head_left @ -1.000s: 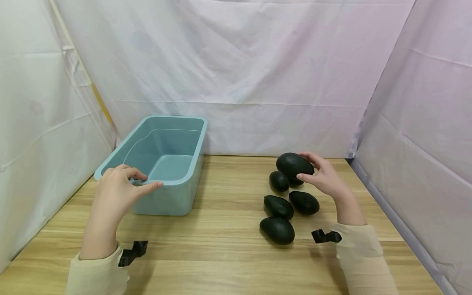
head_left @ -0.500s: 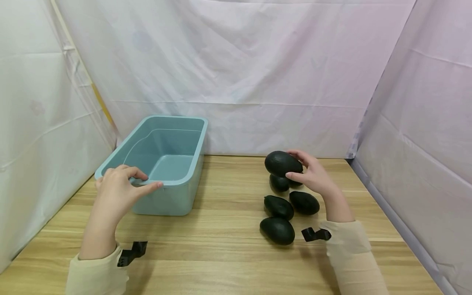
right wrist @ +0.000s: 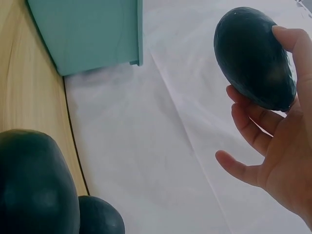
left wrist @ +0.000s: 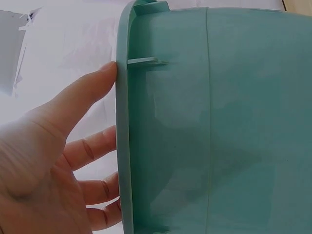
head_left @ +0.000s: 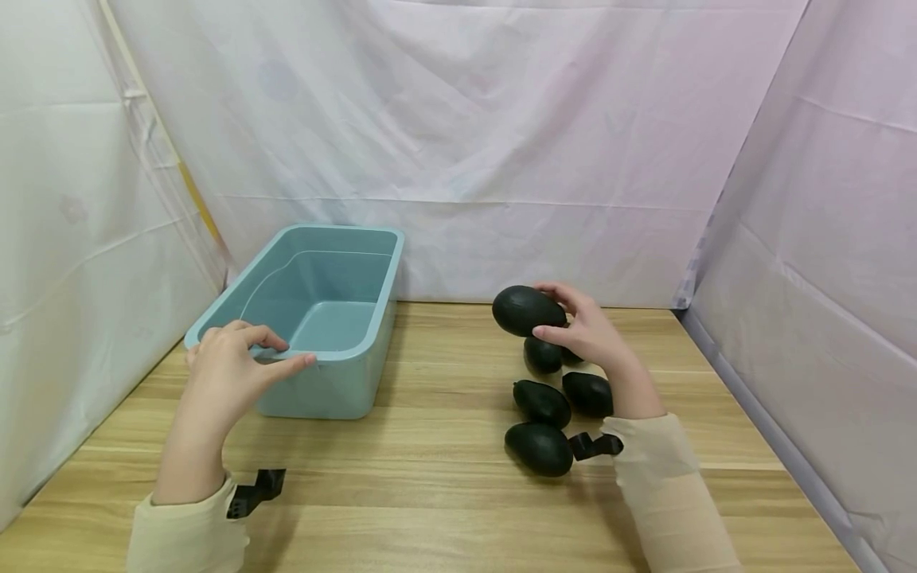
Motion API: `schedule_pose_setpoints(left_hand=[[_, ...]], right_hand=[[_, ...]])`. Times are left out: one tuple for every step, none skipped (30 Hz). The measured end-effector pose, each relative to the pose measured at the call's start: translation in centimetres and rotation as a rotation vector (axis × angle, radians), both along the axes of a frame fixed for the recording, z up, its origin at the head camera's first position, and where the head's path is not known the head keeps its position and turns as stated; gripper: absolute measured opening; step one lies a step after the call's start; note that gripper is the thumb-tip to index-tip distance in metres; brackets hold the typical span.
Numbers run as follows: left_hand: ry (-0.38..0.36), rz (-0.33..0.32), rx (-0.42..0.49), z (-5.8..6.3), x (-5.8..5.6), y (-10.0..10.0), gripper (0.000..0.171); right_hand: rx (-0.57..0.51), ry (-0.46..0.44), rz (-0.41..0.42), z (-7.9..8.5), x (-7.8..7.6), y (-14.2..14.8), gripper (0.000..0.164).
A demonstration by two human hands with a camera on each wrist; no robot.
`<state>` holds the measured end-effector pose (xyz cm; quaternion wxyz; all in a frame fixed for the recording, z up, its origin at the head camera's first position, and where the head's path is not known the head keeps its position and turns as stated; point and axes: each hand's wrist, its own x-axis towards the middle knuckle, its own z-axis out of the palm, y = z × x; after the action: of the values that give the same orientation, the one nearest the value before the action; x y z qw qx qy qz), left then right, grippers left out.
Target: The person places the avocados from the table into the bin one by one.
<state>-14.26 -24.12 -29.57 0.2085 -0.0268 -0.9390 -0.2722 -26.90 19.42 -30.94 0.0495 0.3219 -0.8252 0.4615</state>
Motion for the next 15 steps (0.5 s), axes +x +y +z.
schedule_pose_setpoints(left_hand=[[0.001,0.0,0.0,0.0,0.0,0.0,0.044],[0.004,0.0,0.001,0.0,0.1,0.0,0.044],[0.006,0.0,0.001,0.0,0.1,0.0,0.044],[0.007,0.0,0.001,0.0,0.1,0.0,0.044],[0.009,-0.001,0.002,0.0,0.1,-0.1,0.044],[0.01,-0.001,0.002,0.0,0.1,-0.1,0.043],[0.011,-0.001,0.002,-0.1,0.1,-0.1,0.044],[0.012,-0.001,0.001,-0.1,0.1,-0.1,0.044],[0.012,0.0,0.0,-0.1,0.1,-0.1,0.044],[0.011,0.0,-0.001,-0.1,0.1,-0.2,0.044],[0.011,0.001,-0.001,-0.1,0.1,-0.2,0.044],[0.011,0.001,-0.002,-0.1,0.1,-0.2,0.044],[0.01,0.001,-0.002,-0.1,0.1,-0.2,0.044],[0.009,0.001,-0.002,-0.1,0.1,-0.1,0.044],[0.008,0.001,-0.002,-0.1,0.1,-0.1,0.044]], right_hand=[[-0.002,-0.001,0.0,0.0,-0.1,-0.1,0.054],[0.0,-0.001,-0.001,0.0,-0.1,-0.3,0.054],[0.001,0.001,-0.001,0.0,-0.2,-0.4,0.053],[0.006,-0.002,-0.002,0.4,0.1,-0.7,0.053],[0.01,-0.006,-0.003,0.6,0.2,-0.9,0.053],[0.013,-0.011,-0.002,0.7,0.2,-1.0,0.053],[0.019,-0.013,-0.003,0.8,0.2,-1.2,0.054],[0.022,-0.015,-0.003,0.9,0.2,-1.3,0.054],[0.023,-0.017,-0.001,1.0,0.2,-1.5,0.054],[0.024,-0.022,-0.001,1.0,0.2,-1.6,0.054],[0.021,-0.021,0.003,0.7,-0.2,-1.6,0.055],[0.019,-0.019,0.007,0.7,-0.4,-1.7,0.055],[0.018,-0.016,0.01,0.7,-0.5,-1.8,0.055],[0.015,-0.015,0.014,0.7,-0.5,-1.9,0.054],[0.018,-0.012,0.017,0.7,-0.6,-2.0,0.054]])
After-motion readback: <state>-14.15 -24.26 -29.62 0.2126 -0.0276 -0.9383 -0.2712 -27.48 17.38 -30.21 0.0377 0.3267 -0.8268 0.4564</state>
